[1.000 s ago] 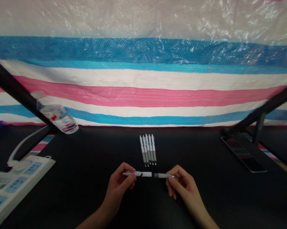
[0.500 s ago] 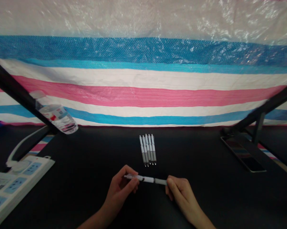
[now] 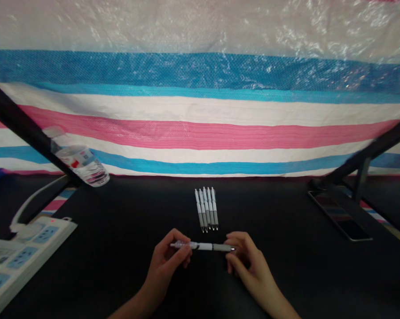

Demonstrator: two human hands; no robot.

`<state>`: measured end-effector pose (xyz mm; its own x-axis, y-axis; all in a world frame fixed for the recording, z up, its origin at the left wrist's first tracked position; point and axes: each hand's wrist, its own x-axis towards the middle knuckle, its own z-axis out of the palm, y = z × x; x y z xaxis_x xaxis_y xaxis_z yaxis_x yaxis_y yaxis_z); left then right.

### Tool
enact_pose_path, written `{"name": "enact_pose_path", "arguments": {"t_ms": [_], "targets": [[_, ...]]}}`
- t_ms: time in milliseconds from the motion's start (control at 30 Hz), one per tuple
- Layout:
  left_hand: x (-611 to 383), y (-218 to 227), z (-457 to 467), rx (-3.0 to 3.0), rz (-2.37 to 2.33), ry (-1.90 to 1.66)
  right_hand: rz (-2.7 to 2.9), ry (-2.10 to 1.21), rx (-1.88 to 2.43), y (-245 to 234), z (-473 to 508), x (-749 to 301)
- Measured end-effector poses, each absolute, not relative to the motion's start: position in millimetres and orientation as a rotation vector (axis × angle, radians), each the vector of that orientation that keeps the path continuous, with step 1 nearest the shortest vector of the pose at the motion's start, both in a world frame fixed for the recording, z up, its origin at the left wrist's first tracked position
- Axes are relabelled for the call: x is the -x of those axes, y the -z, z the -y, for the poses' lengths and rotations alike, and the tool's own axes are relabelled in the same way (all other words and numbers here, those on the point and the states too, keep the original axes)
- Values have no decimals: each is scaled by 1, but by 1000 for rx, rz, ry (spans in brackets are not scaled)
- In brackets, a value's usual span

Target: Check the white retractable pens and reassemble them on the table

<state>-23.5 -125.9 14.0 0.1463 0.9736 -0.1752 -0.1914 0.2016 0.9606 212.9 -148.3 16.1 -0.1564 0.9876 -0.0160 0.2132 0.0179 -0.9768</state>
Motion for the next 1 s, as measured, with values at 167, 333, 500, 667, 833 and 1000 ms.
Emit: {"name": "enact_pose_path", "arguments": {"t_ms": [167, 333, 500, 667, 833, 1000], "targets": [[24, -13, 126, -973, -1041, -1073, 1593, -1221, 1274, -19, 149, -215], [22, -17, 125, -956, -1047, -1085, 1581, -1167, 1311, -18, 149, -213], [22, -19, 125, -967, -1055, -1072, 1765, -1088, 1339, -24, 149, -213], [23, -18, 126, -1057, -1063, -1058, 1614, -1323, 1335, -26, 148, -213], [24, -20, 124, -1132, -1079, -1043, 1396, -1549, 1272, -17, 146, -211], [23, -20, 123, -1145, -1090, -1054, 1301, -1605, 1267, -10, 146, -210]]}}
